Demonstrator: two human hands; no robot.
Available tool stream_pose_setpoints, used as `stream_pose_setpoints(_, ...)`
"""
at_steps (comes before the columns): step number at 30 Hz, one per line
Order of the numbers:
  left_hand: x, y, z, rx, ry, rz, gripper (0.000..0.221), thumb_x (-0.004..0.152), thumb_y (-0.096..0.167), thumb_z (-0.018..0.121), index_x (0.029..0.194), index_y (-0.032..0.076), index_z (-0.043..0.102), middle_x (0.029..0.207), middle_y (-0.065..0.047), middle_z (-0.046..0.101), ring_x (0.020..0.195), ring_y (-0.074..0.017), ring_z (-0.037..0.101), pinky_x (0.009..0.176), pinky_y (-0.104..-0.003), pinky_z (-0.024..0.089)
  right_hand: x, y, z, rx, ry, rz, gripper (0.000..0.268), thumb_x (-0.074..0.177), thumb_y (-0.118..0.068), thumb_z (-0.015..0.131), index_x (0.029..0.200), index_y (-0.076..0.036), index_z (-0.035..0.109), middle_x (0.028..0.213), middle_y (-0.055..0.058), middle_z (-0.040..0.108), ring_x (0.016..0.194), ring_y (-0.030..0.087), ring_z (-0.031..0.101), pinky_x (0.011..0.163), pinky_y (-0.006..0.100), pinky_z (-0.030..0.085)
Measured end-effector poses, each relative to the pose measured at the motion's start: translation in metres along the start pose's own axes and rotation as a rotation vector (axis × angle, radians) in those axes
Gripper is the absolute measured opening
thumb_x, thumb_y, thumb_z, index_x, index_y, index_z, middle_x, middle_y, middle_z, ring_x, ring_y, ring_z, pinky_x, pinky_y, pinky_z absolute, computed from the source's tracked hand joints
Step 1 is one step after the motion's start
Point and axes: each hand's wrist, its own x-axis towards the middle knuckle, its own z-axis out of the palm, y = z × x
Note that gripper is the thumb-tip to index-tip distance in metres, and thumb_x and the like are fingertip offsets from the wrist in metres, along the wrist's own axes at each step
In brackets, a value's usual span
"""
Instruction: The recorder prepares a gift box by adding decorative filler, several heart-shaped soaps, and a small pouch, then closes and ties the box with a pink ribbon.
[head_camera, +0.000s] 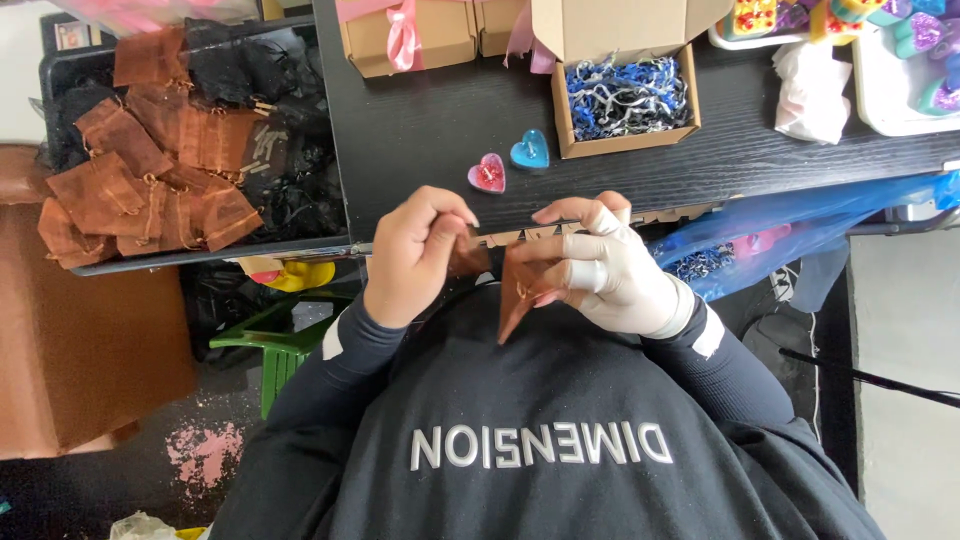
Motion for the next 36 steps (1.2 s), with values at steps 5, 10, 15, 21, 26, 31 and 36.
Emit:
stream_pose_setpoints(5, -0.010, -0.010, -0.015, 0.074, 0.114, 0.102, 0.012, 0.113, 0.015, 0.058, 0.113, 0.005, 0.065, 0.102, -0.006, 0.071, 0.078, -0.0087, 0.063, 0.074, -0.022, 0.052, 0.005, -0.005, 0.010, 0.000, -0.028, 0.005, 0.025, 0.081, -0.026, 0.084, 0.089, -0.018, 0.062, 0.136, 0.001, 0.068, 0.134, 0.030, 0.052, 0.101, 0.048, 0.031)
stream_pose_setpoints(10, 0.005, 0.034, -0.017, 0.007, -0.103, 0.029, 0.044, 0.095, 0.026, 0.071, 0.131, 0.005, 0.060, 0.119, -0.009, 0.062, 0.086, -0.0137, 0.061, 0.077, -0.028, 0.052, 0.011, -0.007, 0.008, -0.043, -0.043, -0.022, 0.025, 0.080, -0.027, 0.085, 0.093, -0.019, 0.065, 0.138, 0.001, 0.065, 0.133, 0.030, 0.052, 0.099, 0.047, 0.032)
stream_pose_setpoints(15, -0.002, 0.025, 0.006, 0.034, -0.266, 0.160, 0.092, 0.068, 0.038, 0.089, 0.141, -0.001, 0.049, 0.129, -0.015, 0.056, 0.116, -0.0280, 0.055, 0.098, -0.041, 0.047, 0.017, -0.001, -0.001, -0.055, -0.066, -0.092, 0.028, 0.081, -0.029, 0.085, 0.104, -0.019, 0.071, 0.140, 0.003, 0.064, 0.130, 0.027, 0.052, 0.098, 0.044, 0.033)
stream_pose_setpoints(21, -0.010, 0.011, 0.011, 0.239, -0.192, -0.018, 0.057, 0.075, 0.024, 0.089, 0.123, 0.007, 0.065, 0.115, -0.008, 0.066, 0.112, -0.0282, 0.059, 0.098, -0.040, 0.050, 0.026, 0.024, -0.016, 0.152, 0.064, 0.019, 0.046, 0.085, -0.033, 0.084, 0.121, -0.018, 0.060, 0.126, -0.009, 0.064, 0.129, 0.016, 0.057, 0.110, 0.047, 0.043)
stream_pose_setpoints(26, -0.013, 0.019, 0.008, 0.614, 0.044, 0.086, 0.045, 0.070, 0.017, 0.088, 0.110, 0.011, 0.068, 0.110, 0.000, 0.067, 0.113, -0.0310, 0.053, 0.100, -0.044, 0.044, 0.033, 0.046, 0.009, -0.889, -0.192, 0.045, 0.057, 0.091, -0.025, 0.069, 0.147, -0.020, 0.063, 0.152, 0.002, 0.059, 0.154, 0.033, 0.033, 0.109, 0.077, 0.009)
stream_pose_setpoints(31, -0.010, 0.031, 0.015, 0.736, 0.133, 0.137, 0.047, 0.063, 0.017, 0.088, 0.104, 0.010, 0.067, 0.120, -0.004, 0.067, 0.112, -0.0348, 0.050, 0.099, -0.046, 0.040, 0.025, 0.075, 0.027, -0.966, -0.251, 0.022, 0.054, 0.096, -0.023, 0.065, 0.150, -0.024, 0.061, 0.142, 0.000, 0.059, 0.157, 0.032, 0.034, 0.117, 0.077, 0.000)
stream_pose_setpoints(36, -0.006, 0.026, 0.029, 0.702, 0.150, 0.159, 0.045, 0.067, 0.023, 0.090, 0.104, 0.011, 0.067, 0.108, -0.002, 0.069, 0.108, -0.0317, 0.055, 0.093, -0.045, 0.043, 0.030, 0.067, 0.005, -0.861, -0.134, 0.019, 0.054, 0.097, -0.026, 0.070, 0.150, -0.018, 0.063, 0.134, 0.004, 0.060, 0.151, 0.027, 0.038, 0.116, 0.076, 0.001)
